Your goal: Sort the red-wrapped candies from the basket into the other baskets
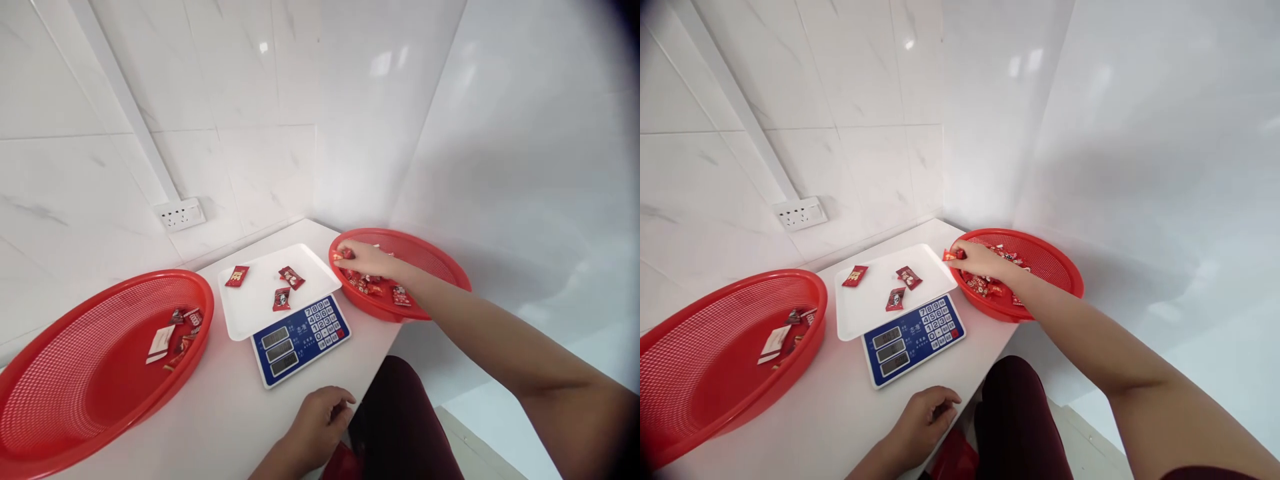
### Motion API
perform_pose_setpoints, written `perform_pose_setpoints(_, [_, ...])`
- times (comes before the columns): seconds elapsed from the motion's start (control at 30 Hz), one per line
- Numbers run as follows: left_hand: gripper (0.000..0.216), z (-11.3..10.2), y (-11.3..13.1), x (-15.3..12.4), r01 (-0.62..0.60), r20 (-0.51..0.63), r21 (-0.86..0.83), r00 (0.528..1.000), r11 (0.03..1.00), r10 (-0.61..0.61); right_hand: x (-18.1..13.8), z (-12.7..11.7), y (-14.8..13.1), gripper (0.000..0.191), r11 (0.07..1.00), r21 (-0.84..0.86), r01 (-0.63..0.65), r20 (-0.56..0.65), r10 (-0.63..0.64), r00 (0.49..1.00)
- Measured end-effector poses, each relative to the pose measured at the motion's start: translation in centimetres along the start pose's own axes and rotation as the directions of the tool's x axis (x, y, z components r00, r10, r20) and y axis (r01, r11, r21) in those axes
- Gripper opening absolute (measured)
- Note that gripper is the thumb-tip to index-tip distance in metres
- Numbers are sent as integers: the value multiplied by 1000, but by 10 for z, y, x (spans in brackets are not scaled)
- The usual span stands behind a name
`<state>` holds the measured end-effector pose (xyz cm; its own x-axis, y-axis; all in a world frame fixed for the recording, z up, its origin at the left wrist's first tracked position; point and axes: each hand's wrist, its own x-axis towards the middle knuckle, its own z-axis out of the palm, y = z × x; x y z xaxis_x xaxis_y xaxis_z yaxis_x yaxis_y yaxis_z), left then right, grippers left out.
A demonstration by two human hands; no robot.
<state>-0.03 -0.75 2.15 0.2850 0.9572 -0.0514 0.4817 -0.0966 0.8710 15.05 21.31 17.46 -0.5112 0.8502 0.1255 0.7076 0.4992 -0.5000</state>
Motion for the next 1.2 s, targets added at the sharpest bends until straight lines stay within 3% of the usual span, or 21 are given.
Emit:
perform_pose_setpoints(0.17, [25,-1,1,-1,7,21,12,1000,1000,-7,21,42,-52,35,996,72,46,168,-57,984])
perform_pose_setpoints(0.3, [26,-2,2,-2,-4,15,6,1000,1000,4,38,61,-73,40,985,160,57,170,-84,982])
perform_pose_setpoints(0.43, [26,-3,3,-3,3,22,6,1000,1000,-3,50,68,-79,42,976,178,125,68,-138,988])
perform_pose_setpoints(0.63, [27,-4,3,-3,-13,30,24,999,1000,12,47,71,-64,48,986,122,111,24,-114,993])
perform_pose_setpoints(0.77, [27,-5,3,-2,-21,34,51,999,998,19,11,78,-47,44,974,54,221,-209,-206,956])
perform_pose_setpoints(0.83, [27,-5,4,-2,-25,40,64,999,998,23,-19,91,-34,35,955,90,281,-372,-230,899])
perform_pose_setpoints(0.93, [27,-6,5,-1,-39,55,73,998,997,35,-68,123,-11,21,939,182,291,-592,-132,795])
perform_pose_setpoints(1.0, [27,-7,5,-2,-55,64,73,997,996,51,-99,147,5,19,928,283,242,-630,-10,777])
perform_pose_setpoints(1.07, [27,-7,5,-2,-69,73,81,995,994,63,-123,166,16,18,910,381,162,-589,104,802])
perform_pose_setpoints(1.2, [26,-5,4,-1,-77,78,104,995,992,69,-143,182,21,15,918,384,102,-453,91,887])
